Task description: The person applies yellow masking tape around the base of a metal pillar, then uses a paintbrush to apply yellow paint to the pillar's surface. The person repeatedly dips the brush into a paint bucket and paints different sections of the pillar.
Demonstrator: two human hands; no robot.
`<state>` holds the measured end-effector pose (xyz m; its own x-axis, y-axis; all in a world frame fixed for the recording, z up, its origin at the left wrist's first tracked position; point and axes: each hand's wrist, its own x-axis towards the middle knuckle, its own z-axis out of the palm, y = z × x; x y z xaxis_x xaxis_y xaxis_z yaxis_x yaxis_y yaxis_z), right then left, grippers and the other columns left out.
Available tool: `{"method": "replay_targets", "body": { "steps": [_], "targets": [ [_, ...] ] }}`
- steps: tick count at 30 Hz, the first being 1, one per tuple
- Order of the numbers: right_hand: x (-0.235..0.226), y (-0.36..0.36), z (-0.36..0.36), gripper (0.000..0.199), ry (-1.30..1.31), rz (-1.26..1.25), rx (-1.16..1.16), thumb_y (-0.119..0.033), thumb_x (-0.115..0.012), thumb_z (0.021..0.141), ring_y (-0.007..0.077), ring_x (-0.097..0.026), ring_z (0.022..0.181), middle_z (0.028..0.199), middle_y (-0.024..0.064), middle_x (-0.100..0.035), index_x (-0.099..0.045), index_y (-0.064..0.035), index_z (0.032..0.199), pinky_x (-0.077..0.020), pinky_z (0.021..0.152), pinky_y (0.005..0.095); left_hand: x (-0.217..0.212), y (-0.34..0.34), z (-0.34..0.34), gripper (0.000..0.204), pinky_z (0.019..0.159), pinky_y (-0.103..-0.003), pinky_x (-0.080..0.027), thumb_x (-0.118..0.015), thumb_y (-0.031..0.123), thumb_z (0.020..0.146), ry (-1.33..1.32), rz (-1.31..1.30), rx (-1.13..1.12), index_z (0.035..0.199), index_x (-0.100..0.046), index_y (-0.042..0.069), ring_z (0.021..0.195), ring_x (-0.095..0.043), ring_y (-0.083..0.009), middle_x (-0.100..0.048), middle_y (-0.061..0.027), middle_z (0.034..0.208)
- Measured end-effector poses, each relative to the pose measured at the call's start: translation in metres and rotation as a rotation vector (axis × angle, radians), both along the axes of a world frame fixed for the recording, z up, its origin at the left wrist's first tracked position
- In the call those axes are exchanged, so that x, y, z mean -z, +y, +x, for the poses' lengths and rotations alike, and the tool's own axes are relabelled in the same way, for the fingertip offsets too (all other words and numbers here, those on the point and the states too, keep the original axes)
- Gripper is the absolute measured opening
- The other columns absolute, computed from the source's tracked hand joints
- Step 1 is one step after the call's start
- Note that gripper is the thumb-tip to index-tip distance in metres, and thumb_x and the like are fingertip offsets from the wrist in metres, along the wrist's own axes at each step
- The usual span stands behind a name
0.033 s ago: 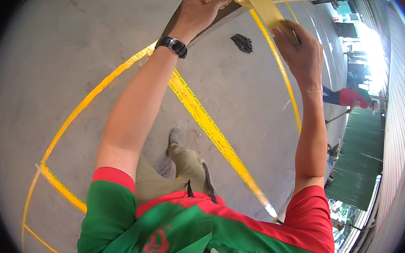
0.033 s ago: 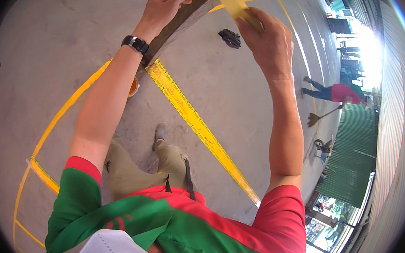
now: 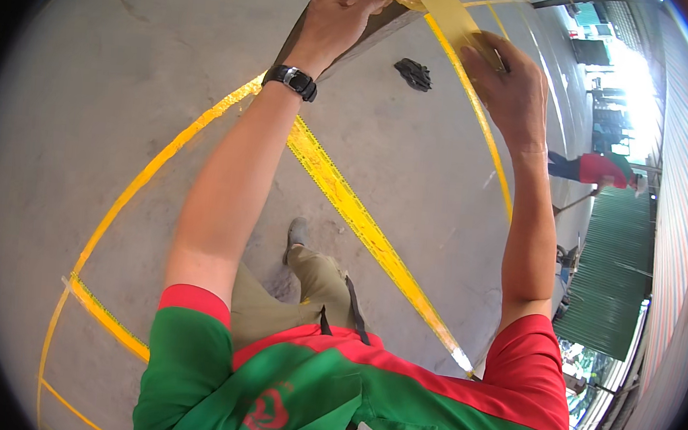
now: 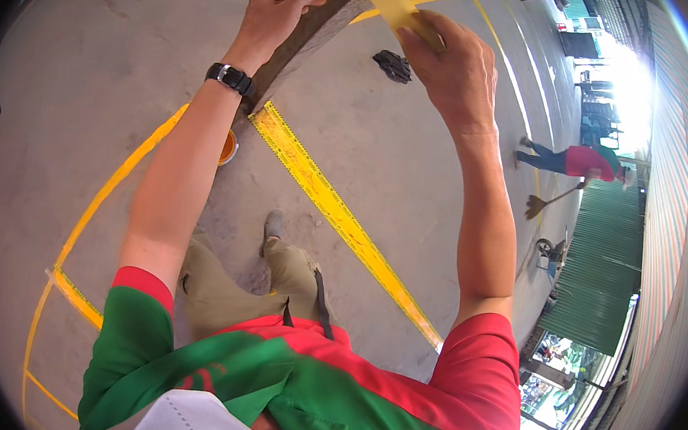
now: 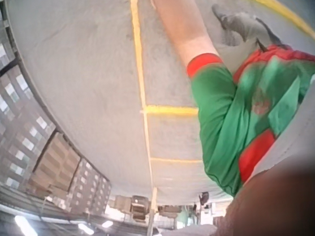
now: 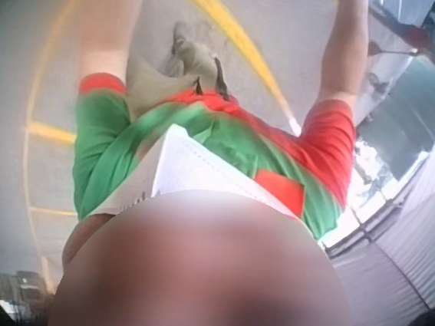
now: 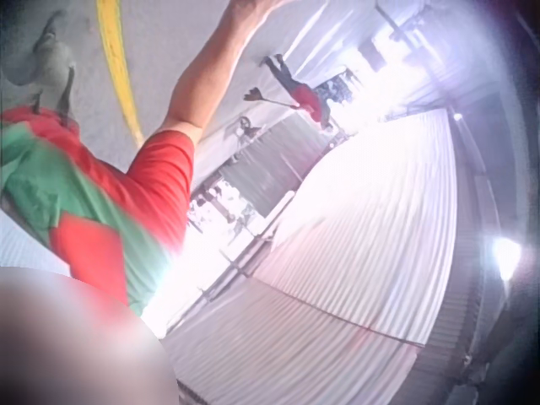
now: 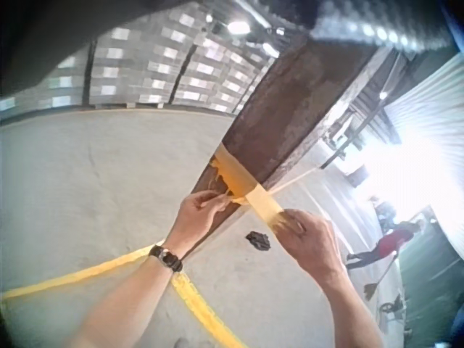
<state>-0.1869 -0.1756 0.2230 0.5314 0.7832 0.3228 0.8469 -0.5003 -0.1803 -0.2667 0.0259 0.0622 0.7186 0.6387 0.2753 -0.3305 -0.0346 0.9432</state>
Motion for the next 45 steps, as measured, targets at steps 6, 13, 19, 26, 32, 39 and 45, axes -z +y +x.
{"method": "replay_targets", "body": {
  "steps": [6, 13, 19, 26, 32, 39, 45],
  "targets": [
    [-0.013, 0.004, -0.007, 0.038, 0.170, -0.008, 0.078, -0.035, -0.074, 0.089, 0.0307, -0.073, 0.078, 0.090, 0.0137, -0.076, -0.075, -0.0088, 0.116, -0.0569, 0.079, 0.0397, -0.014, -0.019, 0.012, 0.029, 0.096, -0.033, -0.053, -0.064, 0.025, 0.099, -0.263, -0.357, -0.019, 0.110, -0.071, -0.002, 0.103, -0.074, -0.0212, -0.077, -0.0131, 0.108],
    [-0.019, 0.017, -0.014, 0.036, 0.130, 0.022, 0.036, -0.036, -0.072, 0.088, 0.0373, -0.072, 0.094, 0.100, 0.0135, -0.077, -0.075, -0.0102, 0.114, -0.0560, 0.087, 0.0450, -0.004, -0.034, 0.033, 0.022, 0.105, -0.042, -0.052, -0.056, 0.019, 0.105, -0.549, -0.813, 0.089, 0.111, -0.067, 0.001, 0.111, -0.070, -0.0260, -0.073, -0.0145, 0.119],
    [-0.001, 0.018, -0.024, 0.034, 0.210, 0.079, -0.011, -0.034, -0.071, 0.090, 0.0396, -0.069, 0.094, 0.095, 0.0177, -0.074, -0.073, -0.0090, 0.114, -0.0543, 0.082, 0.0499, 0.007, -0.034, 0.042, 0.020, 0.105, -0.040, -0.051, -0.057, 0.017, 0.104, -0.582, -0.832, 0.108, 0.111, -0.066, 0.001, 0.111, -0.068, -0.0235, -0.073, -0.0106, 0.112],
    [0.008, 0.024, -0.029, 0.026, 0.198, 0.135, -0.087, -0.031, -0.068, 0.091, 0.0392, -0.068, 0.087, 0.087, 0.0178, -0.071, -0.070, -0.0060, 0.096, -0.0531, 0.075, 0.0505, 0.005, -0.038, 0.046, 0.026, 0.100, -0.035, -0.053, -0.055, 0.019, 0.105, -0.500, -0.800, 0.223, 0.121, -0.063, 0.000, 0.107, -0.069, -0.0213, -0.072, -0.0120, 0.113],
    [0.009, 0.025, -0.036, 0.025, 0.197, 0.167, -0.107, -0.029, -0.068, 0.091, 0.0380, -0.068, 0.084, 0.083, 0.0171, -0.069, -0.069, -0.0043, 0.095, -0.0527, 0.072, 0.0509, 0.004, -0.029, 0.046, 0.035, 0.097, -0.033, -0.055, -0.055, 0.025, 0.106, -0.512, -0.837, 0.291, 0.134, -0.059, 0.005, 0.108, -0.067, -0.0191, -0.069, -0.0101, 0.123],
    [0.017, 0.020, -0.026, 0.026, 0.216, 0.170, -0.080, -0.028, -0.070, 0.090, 0.0370, -0.068, 0.083, 0.084, 0.0156, -0.069, -0.069, -0.0051, 0.102, -0.0533, 0.072, 0.0486, 0.007, -0.037, 0.054, 0.034, 0.094, -0.031, -0.054, -0.052, 0.028, 0.108, -0.476, -0.817, 0.220, 0.133, -0.061, 0.006, 0.100, -0.065, -0.0154, -0.069, -0.0064, 0.121],
    [0.024, 0.008, -0.013, 0.029, 0.274, 0.120, -0.049, -0.028, -0.072, 0.089, 0.0355, -0.067, 0.086, 0.088, 0.0134, -0.070, -0.073, -0.0079, 0.111, -0.0522, 0.074, 0.0476, 0.017, -0.023, 0.061, 0.035, 0.096, -0.033, -0.053, -0.055, 0.025, 0.106, -0.519, -0.855, 0.378, 0.132, -0.059, 0.002, 0.095, -0.063, -0.0155, -0.069, -0.0074, 0.118]
  ]
}}
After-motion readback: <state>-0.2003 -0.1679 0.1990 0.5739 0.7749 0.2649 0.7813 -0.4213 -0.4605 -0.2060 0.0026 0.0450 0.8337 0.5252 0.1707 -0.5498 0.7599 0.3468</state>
